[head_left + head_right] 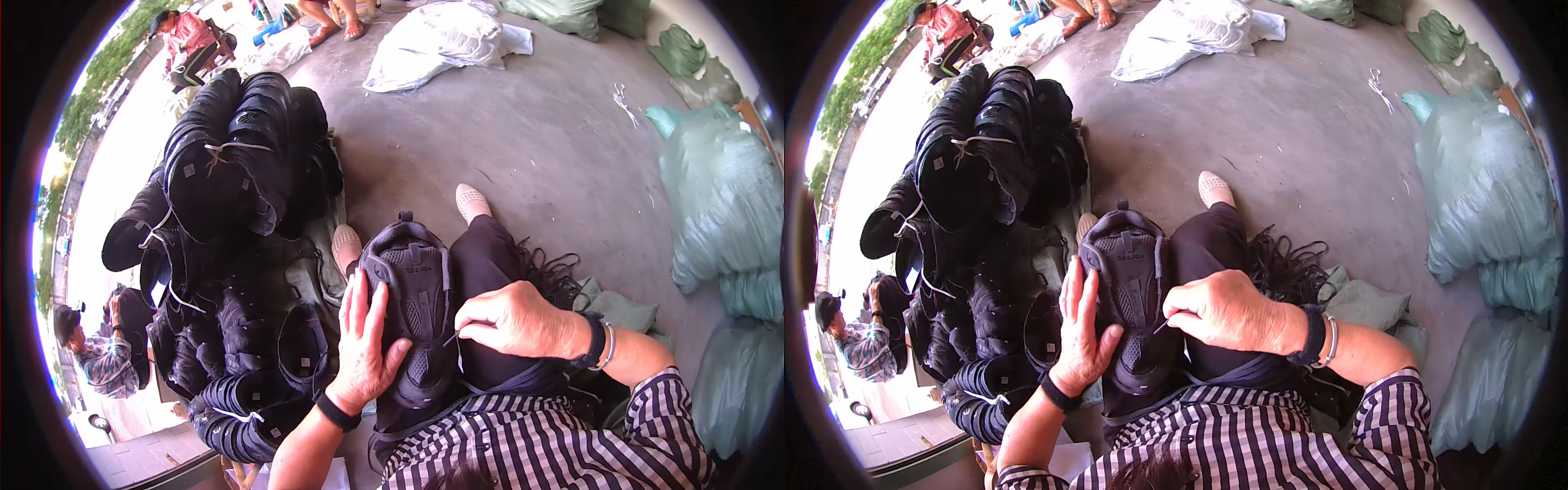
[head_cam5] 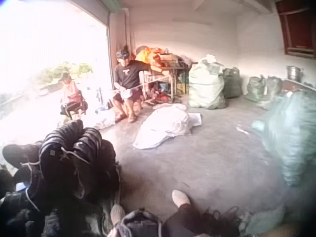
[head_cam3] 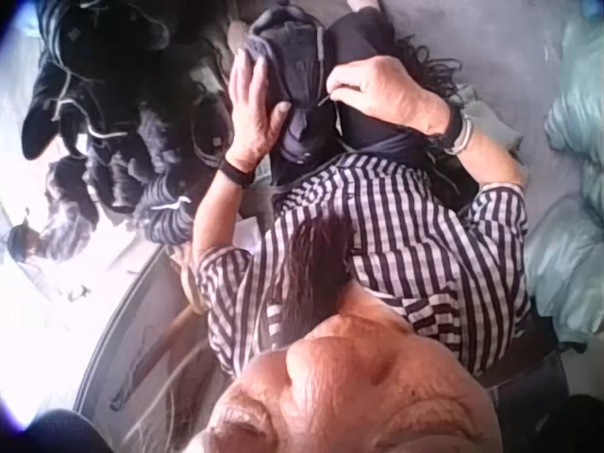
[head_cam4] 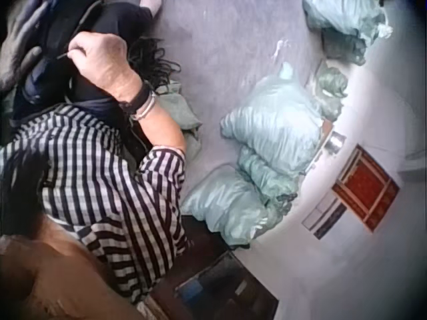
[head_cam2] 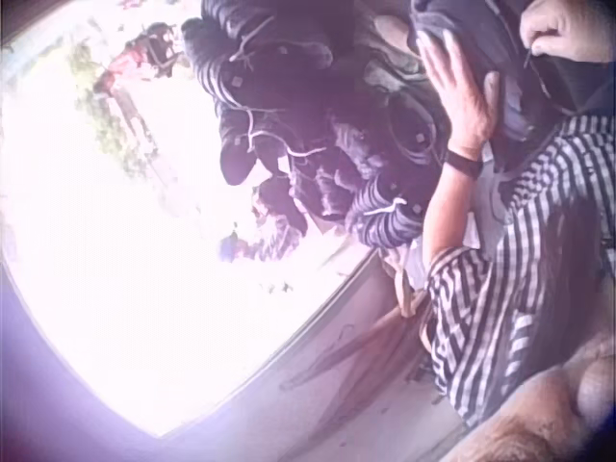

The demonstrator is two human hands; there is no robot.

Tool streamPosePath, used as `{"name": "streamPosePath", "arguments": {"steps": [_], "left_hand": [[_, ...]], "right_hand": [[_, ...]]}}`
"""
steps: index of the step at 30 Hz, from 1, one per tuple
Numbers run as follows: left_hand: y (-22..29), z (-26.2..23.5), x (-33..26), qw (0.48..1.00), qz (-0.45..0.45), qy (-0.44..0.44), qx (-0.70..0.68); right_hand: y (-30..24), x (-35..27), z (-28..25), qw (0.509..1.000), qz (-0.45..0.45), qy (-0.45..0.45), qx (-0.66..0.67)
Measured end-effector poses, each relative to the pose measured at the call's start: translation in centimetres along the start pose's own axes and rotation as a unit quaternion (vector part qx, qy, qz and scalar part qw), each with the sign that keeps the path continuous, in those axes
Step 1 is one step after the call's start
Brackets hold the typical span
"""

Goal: Threading and inserting laces into athletic shoes.

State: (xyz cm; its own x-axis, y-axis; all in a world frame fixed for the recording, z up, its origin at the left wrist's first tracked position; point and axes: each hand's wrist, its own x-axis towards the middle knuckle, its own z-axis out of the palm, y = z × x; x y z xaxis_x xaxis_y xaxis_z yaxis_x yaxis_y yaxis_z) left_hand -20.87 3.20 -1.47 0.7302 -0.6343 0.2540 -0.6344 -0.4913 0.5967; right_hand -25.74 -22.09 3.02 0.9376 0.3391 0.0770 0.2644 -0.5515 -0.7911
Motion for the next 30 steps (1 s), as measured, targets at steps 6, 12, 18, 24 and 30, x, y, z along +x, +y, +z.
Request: {"name": "streamPosePath", "arguments": {"steps": [6, 12, 18, 24, 30], "left_hand": [[-0.6, 0.2, -0.7, 0.999, 0.009, -0.003, -0.035], [-1.0, 1.0, -0.8, 0.996, -0.007, 0.013, -0.090], [-1.2, 1.2, -1.1, 0.994, -0.006, 0.015, -0.105], [-1.0, 1.4, -1.0, 0.989, -0.005, 0.012, -0.149], [-1.1, 1.3, -1.1, 0.988, 0.006, 0.017, -0.151]], "right_hand": [[0.1, 0.1, 0.9, 0.988, -0.109, 0.042, -0.105], [-0.1, 0.2, 2.2, 0.991, -0.049, 0.047, -0.113], [-0.1, 0.2, 2.7, 0.994, -0.021, 0.071, -0.078], [0.1, 0.2, 3.3, 0.995, 0.002, 0.073, -0.066], [0.0, 0.0, 3.8, 0.995, 0.014, 0.078, -0.056]]}}
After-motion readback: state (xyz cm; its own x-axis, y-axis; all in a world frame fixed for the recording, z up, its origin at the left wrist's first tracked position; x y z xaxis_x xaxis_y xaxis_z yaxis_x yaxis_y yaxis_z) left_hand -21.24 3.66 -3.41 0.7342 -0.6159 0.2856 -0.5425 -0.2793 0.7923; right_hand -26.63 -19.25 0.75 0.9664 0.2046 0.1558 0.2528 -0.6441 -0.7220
